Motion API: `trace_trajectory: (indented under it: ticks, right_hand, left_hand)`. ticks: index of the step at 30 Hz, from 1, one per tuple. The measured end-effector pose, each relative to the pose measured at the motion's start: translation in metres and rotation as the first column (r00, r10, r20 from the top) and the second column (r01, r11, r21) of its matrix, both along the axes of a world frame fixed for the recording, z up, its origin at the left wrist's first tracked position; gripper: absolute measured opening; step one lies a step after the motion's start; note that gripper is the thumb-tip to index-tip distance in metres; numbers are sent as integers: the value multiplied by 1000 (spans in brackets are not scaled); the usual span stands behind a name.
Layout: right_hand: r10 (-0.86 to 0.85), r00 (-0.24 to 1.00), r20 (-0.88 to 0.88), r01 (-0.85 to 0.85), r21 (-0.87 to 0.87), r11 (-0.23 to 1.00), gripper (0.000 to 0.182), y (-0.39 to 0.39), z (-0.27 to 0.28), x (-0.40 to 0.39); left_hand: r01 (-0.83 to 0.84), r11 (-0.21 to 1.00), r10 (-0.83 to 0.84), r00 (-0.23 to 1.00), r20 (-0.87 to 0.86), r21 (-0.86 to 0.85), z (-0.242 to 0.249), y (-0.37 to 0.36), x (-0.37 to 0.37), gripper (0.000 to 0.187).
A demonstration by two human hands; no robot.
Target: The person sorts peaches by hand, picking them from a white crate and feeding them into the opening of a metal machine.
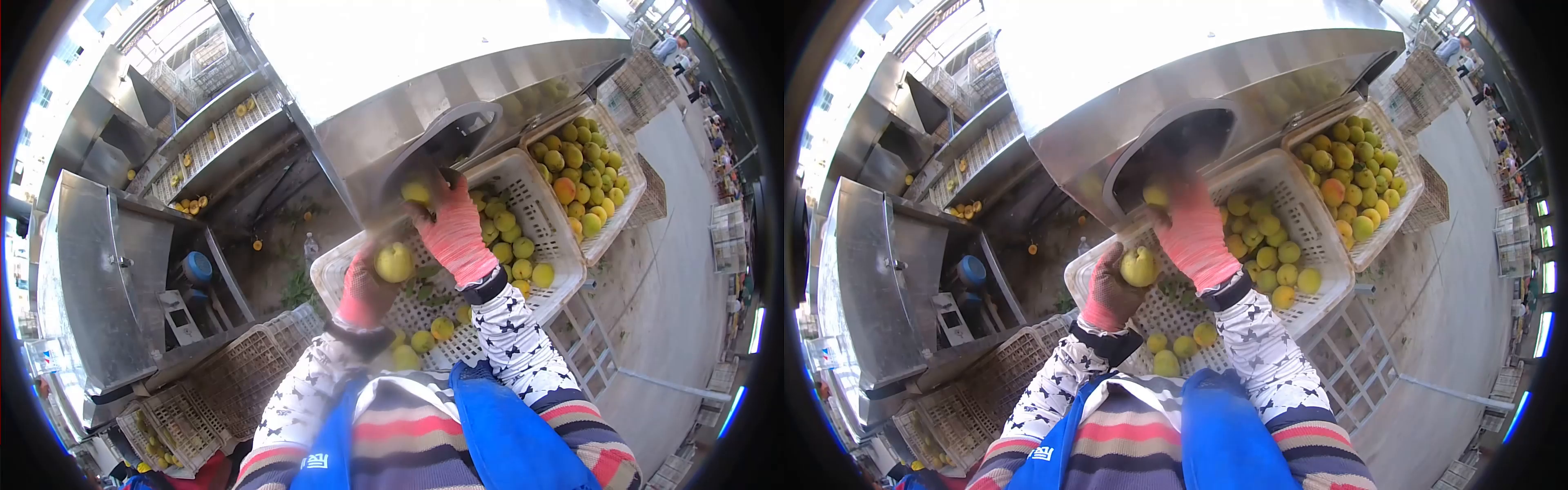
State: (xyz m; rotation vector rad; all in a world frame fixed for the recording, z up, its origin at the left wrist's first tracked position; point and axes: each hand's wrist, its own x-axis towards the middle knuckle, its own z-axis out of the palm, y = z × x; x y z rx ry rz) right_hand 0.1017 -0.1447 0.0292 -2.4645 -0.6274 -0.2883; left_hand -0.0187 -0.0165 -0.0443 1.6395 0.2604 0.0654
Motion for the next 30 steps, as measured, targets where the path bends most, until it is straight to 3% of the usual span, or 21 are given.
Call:
trace_trajectory:
  ticks: [2,4,5,6,7,9,12,16,17,19,20,21,22,24,26,27,28,29,30]
  right_hand:
    - [-61,997,-37,62,12,998,64,7,2,-2]
    - [-130,991,15,130,-4,992,50,35,5,15]
    - [-109,994,-22,109,-5,994,52,39,4,28]
    - [-90,994,-60,89,-6,996,53,43,4,40]
    - [-29,992,124,11,146,989,57,36,4,47]
    - [56,989,136,-81,186,979,62,8,22,22]
    - [182,983,-22,-172,234,957,69,-7,23,-35]
    - [254,935,-248,-165,331,929,73,-16,5,-49]
    - [172,976,-133,-129,281,951,71,-16,8,-44]
    - [4,995,97,-22,193,981,68,-11,27,-26]
    - [-21,985,173,10,64,998,65,-3,27,-11]
    - [-49,992,117,46,25,999,58,10,21,3]
    - [-79,995,62,80,-16,997,52,25,12,16]
    - [-73,975,212,83,-37,996,57,47,-14,51]
    - [-76,974,214,40,167,985,62,35,-8,48]
    - [-69,986,155,5,382,924,65,21,22,35]
    - [-54,994,96,-12,580,815,68,5,36,22]
    - [-132,987,95,63,527,848,69,-20,28,14]
    - [-205,973,106,132,472,872,69,-48,17,11]
  left_hand:
    - [-22,994,15,997,-71,-108,-24,3,-2,38]
    - [-113,832,50,990,-129,-543,-29,3,-3,38]
    - [-183,532,58,982,-179,-827,-26,0,2,38]
    - [-225,144,55,974,-219,-964,-21,-1,6,39]
    - [-247,158,77,968,-238,-956,-11,-2,9,38]
    - [-299,178,127,952,-279,-938,8,-3,10,38]
    - [-135,239,144,984,-103,-962,13,-4,17,37]
    - [-55,194,35,998,-49,-979,30,-17,20,37]
    - [-3,152,21,1000,0,-988,12,-12,20,36]
    - [-109,174,40,994,-103,-979,16,-12,21,30]
    - [-260,230,83,965,-247,-938,24,-19,22,24]
    - [-403,276,128,915,-382,-872,32,-26,21,19]
    - [-356,392,24,926,-377,-848,14,-28,16,19]
    - [-233,593,-154,907,-392,-771,-62,-41,11,23]
    - [-68,779,-304,829,-470,-624,-131,-71,11,31]
    - [89,856,-383,770,-511,-508,-165,-83,12,35]
    - [277,880,-462,687,-561,-386,-198,-96,16,39]
    - [681,731,-442,514,-735,37,-200,-105,28,41]
    - [764,631,-481,523,-704,137,-206,-108,25,44]
